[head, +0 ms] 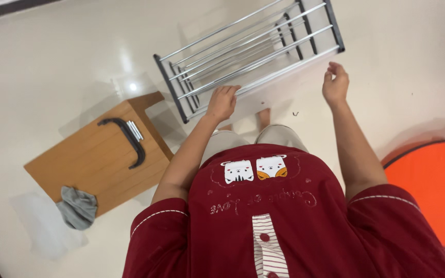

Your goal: The person assembles a metal clothes drying rack by inserting horizontal bars into the side frames and securing them with plastic clips. They handle the rack frame, metal bars, and a white plastic drip tray, placing the tray at the base of the rack.

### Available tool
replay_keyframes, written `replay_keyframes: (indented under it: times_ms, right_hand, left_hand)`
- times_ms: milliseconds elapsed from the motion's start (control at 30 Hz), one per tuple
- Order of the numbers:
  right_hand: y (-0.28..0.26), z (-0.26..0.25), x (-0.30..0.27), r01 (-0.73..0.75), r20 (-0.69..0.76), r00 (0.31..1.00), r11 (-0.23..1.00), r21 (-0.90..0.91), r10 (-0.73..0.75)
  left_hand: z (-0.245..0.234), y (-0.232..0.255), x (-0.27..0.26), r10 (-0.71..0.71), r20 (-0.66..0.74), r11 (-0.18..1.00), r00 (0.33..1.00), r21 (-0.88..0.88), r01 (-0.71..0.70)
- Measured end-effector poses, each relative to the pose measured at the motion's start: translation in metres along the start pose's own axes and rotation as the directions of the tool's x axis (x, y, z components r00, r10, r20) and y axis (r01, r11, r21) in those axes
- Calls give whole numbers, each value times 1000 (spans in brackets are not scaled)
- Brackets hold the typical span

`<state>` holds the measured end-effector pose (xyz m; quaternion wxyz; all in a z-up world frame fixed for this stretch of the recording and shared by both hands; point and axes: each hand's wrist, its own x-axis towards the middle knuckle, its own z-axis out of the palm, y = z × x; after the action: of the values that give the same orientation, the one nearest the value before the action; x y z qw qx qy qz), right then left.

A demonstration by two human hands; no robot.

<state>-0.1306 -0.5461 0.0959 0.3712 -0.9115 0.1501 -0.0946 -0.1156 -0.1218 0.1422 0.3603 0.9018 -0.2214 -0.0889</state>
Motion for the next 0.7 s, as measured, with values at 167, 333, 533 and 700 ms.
replay_keyframes:
  times_ms: [167, 333, 533, 700]
  right_hand:
    - [57, -18, 51, -143, 63, 987, 986, -89, 149]
    - [98, -9, 106, -119, 247, 957, 983, -139, 151]
    - [116, 7, 129, 28, 448, 894, 997, -79, 10]
    - [102, 3, 135, 66, 546, 837, 985, -162, 34]
  left_hand:
    - [37, 32, 50, 95, 105, 994, 990, -61, -89]
    - [112, 69, 141, 207, 170, 972, 963, -145, -184]
    - [244, 107, 249, 71, 90, 975, 993, -215, -51]
    - [304, 126, 286, -211, 225, 971, 951, -60, 230]
